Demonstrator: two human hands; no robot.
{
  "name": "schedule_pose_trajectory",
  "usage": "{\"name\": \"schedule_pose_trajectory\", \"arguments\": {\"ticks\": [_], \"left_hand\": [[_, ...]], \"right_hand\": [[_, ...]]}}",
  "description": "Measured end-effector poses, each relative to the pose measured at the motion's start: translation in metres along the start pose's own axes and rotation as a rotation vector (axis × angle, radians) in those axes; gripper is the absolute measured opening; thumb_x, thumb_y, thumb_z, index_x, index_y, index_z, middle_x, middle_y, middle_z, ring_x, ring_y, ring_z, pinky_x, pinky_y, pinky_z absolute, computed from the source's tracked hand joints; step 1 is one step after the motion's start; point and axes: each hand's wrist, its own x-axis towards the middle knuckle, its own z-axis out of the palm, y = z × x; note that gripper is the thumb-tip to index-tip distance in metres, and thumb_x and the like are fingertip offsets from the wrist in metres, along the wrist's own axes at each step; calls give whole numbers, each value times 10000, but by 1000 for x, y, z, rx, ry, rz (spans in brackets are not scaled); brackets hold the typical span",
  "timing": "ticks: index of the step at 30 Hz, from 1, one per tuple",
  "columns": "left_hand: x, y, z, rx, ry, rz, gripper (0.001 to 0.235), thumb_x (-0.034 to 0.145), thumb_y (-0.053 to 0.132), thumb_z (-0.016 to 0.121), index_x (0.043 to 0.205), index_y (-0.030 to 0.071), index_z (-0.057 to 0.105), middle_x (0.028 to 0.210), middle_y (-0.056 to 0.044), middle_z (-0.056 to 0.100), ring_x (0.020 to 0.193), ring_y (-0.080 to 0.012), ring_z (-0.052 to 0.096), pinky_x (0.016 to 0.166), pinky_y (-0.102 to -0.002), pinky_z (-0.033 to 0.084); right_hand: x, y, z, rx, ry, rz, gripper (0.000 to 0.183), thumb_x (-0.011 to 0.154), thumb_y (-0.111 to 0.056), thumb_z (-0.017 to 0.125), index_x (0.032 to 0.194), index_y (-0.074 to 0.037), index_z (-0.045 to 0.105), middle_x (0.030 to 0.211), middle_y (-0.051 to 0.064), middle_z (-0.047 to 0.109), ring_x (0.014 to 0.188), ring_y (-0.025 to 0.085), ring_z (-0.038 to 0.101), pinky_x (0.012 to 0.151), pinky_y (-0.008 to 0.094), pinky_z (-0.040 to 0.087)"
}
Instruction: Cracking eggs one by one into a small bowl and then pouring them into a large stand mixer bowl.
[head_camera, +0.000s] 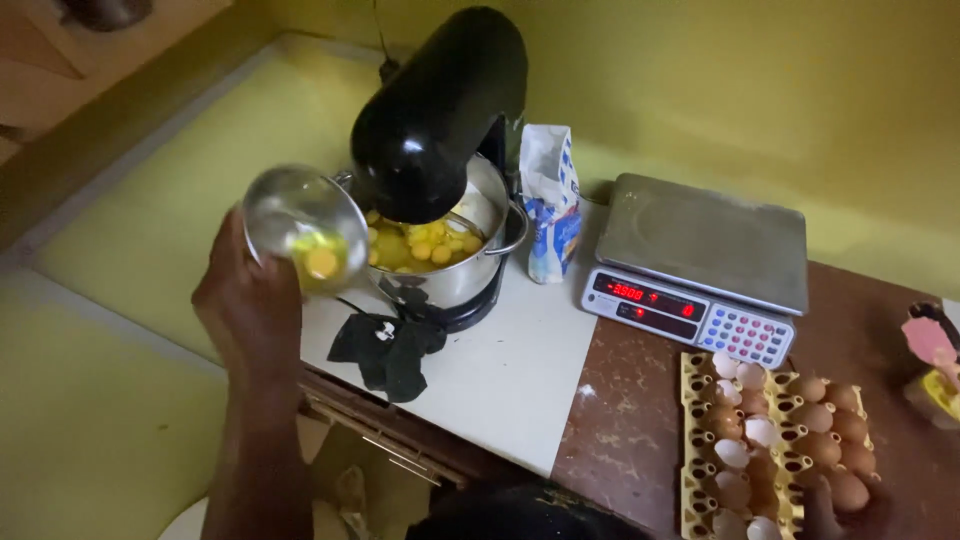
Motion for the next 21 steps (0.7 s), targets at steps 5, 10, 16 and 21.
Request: {"name": "schedule_pose_trajectory", "arguments": {"ticks": [5,10,16,21], "left_hand": [[36,-67,62,465,-3,136,607,989,-72,746,1590,-37,664,737,-115,715,518,-205,563,444,-367,454],[58,-62,91,522,-78,317,670,991,4,796,1626,81,597,971,-109,733,435,-198,514,382,-361,424],[81,-55,105,691,-113,463,667,1017,93,815,1647,107,594,691,-21,624,435,-133,477,388,-322,358],[90,-64,114,955,14,631,814,923,96,851,1689,168,585,736,46,555,500,-67,329,450,-265,273]], "right_hand": [[-13,26,24,160,189,99,384,1135,49,628,1508,113,690,1320,278,732,1169,302,679,919,382,505],[-21,7,12,205,188,38,425,1168,38,597,1579,142,589,1376,348,678,1227,401,664,1012,449,506],[-14,81,47,229,252,-49,527,1093,121,589,1616,141,526,1458,377,637,1323,393,609,1164,431,451],[-21,-74,28,-29,35,135,402,991,-174,779,653,22,684,1707,133,670,934,244,726,728,385,514]]}}
